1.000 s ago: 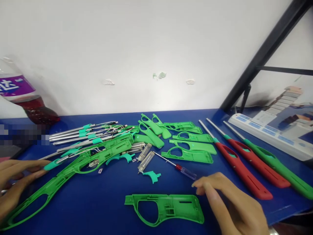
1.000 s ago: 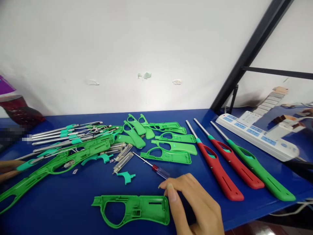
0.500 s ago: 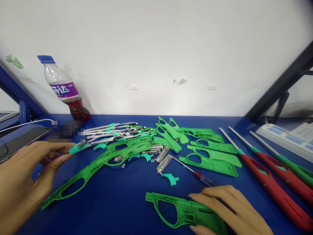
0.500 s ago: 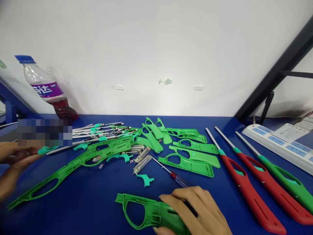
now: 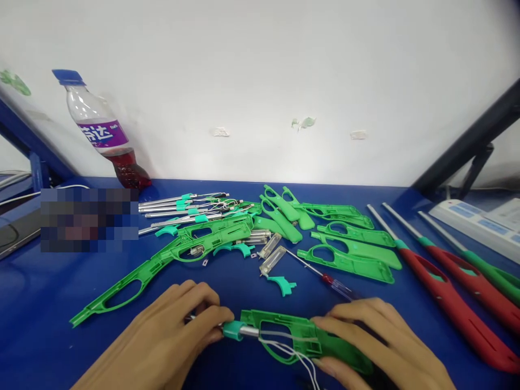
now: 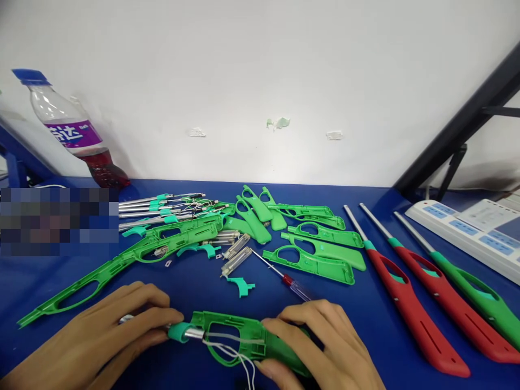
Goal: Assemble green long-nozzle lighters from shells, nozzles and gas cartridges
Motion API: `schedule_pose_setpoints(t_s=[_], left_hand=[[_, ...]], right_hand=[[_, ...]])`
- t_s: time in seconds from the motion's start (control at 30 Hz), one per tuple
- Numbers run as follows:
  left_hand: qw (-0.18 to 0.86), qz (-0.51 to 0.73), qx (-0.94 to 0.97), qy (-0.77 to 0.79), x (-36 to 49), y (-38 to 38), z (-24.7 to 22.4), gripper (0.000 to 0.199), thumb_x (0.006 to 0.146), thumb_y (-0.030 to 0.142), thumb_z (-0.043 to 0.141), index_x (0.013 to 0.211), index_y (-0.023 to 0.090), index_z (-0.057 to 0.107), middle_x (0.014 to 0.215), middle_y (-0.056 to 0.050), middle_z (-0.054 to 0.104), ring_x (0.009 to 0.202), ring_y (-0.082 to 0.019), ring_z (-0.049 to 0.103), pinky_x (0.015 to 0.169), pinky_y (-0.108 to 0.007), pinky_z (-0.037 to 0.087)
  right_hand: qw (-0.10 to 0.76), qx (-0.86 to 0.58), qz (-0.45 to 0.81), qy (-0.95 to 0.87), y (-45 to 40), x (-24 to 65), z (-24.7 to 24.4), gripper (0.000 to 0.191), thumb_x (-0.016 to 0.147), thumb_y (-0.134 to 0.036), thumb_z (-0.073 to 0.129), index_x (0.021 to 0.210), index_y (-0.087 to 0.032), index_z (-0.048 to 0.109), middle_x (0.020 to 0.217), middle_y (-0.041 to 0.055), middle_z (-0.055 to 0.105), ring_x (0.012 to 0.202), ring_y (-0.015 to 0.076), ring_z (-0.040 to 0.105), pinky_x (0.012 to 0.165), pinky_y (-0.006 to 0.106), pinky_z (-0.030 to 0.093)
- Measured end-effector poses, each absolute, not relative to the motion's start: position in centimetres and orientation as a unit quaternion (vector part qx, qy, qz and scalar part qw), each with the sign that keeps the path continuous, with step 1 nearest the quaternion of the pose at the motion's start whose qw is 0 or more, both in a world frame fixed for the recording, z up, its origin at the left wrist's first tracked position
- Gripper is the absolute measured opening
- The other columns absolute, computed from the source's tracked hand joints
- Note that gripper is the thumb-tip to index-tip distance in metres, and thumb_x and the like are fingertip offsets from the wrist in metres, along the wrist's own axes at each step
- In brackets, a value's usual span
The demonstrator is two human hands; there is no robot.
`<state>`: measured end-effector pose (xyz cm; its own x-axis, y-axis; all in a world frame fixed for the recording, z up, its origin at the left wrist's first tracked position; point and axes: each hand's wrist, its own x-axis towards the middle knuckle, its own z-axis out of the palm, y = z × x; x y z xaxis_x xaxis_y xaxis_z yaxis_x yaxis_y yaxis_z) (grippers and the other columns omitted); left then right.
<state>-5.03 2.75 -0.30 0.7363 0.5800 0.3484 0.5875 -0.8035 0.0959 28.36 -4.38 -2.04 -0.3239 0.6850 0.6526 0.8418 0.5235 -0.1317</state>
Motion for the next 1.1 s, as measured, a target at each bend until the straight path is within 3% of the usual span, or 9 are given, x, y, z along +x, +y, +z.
schedule_pose_setpoints(t_s=[0.2,0.37,0.53,0.93,1.1], left_hand=[[0.038,-0.207,-0.921,-0.328,-4.4,2.3,-0.3,0.035,0.111,0.035,0.051,0.145,0.036,0.062,0.129,0.001,0.072,0.115,-0.018,0.071,0.104,-0.027,0.055],[0.020,-0.221,-0.923,-0.314,-3.4,2.2,0.5,0.029,0.111,0.031,0.053,0.137,0.034,0.066,0.113,0.004,0.076,0.102,-0.015,0.074,0.097,-0.024,0.057],[-0.016,-0.242,-0.904,-0.353,-3.7,2.4,0.2,0.025,0.111,0.034,0.054,0.133,0.034,0.065,0.118,0.003,0.073,0.101,-0.011,0.072,0.092,-0.018,0.056],[-0.029,-0.267,-0.892,-0.364,-3.2,2.9,0.0,0.018,0.110,0.033,0.055,0.121,0.034,0.069,0.115,0.005,0.076,0.097,-0.014,0.075,0.086,-0.023,0.059],[-0.014,-0.266,-0.895,-0.357,-2.9,2.8,0.2,0.022,0.113,0.036,0.052,0.129,0.033,0.066,0.117,0.006,0.079,0.103,-0.014,0.076,0.094,-0.024,0.059]], right_hand=[[0.321,-0.487,-0.104,-0.806,-4.7,28.6,-2.3,0.026,0.097,-0.050,0.074,0.114,-0.031,0.077,0.097,-0.0008,0.078,0.086,0.0157,0.076,0.077,0.025,0.064],[0.330,-0.487,-0.098,-0.802,-4.7,28.6,-2.4,0.025,0.098,-0.050,0.073,0.114,-0.031,0.078,0.097,-0.0007,0.079,0.085,0.0153,0.077,0.077,0.024,0.063],[0.332,-0.487,-0.096,-0.802,-4.5,28.4,-2.0,0.024,0.099,-0.050,0.073,0.112,-0.031,0.079,0.096,-0.0006,0.079,0.083,0.0144,0.077,0.074,0.022,0.063],[0.333,-0.503,-0.082,-0.793,-4.8,28.4,-1.9,0.024,0.098,-0.049,0.074,0.111,-0.031,0.080,0.097,0.0006,0.079,0.083,0.0160,0.078,0.074,0.024,0.064],[0.333,-0.505,-0.075,-0.793,-4.9,28.3,-2.0,0.025,0.098,-0.050,0.074,0.113,-0.031,0.080,0.098,0.0006,0.079,0.083,0.0162,0.078,0.074,0.024,0.064]])
